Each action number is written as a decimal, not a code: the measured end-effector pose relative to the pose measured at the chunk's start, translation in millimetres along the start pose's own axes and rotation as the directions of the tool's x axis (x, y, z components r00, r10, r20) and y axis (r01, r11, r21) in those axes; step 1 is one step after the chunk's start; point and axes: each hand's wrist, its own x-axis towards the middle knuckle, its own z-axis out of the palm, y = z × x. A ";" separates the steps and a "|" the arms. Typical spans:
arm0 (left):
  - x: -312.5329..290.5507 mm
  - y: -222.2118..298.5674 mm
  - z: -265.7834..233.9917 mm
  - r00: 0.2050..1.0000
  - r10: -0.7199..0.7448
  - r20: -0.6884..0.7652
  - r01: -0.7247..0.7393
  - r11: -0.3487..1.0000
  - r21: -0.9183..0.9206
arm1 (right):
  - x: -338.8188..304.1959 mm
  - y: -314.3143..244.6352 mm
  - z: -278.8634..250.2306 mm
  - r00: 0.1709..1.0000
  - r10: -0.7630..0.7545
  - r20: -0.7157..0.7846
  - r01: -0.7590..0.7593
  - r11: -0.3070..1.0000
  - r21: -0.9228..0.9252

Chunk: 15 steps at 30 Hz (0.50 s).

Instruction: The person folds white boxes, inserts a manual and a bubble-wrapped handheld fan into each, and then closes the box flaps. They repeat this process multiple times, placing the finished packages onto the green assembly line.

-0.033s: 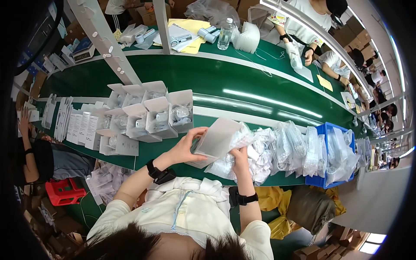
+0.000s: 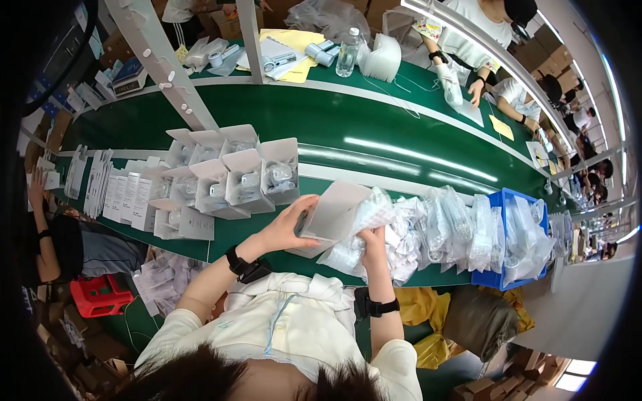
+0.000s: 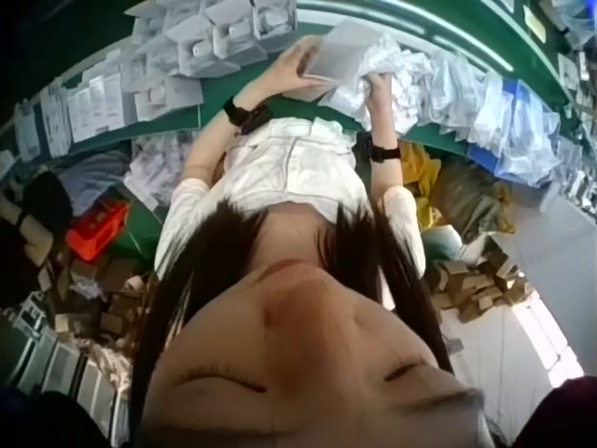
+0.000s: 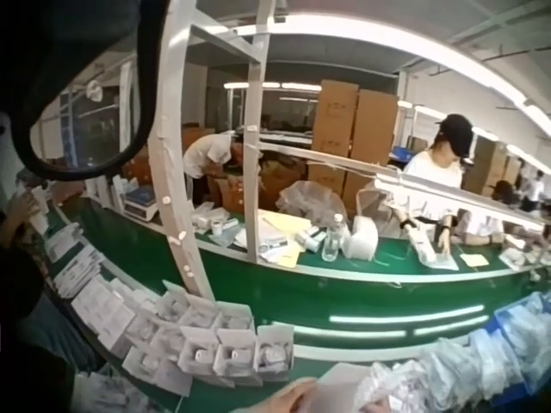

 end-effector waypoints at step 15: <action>-29.9 -35.3 11.0 0.943 -0.310 -0.122 0.312 0.950 0.000 | 28.5 -16.5 41.6 0.807 -0.423 0.411 0.243 0.874 0.421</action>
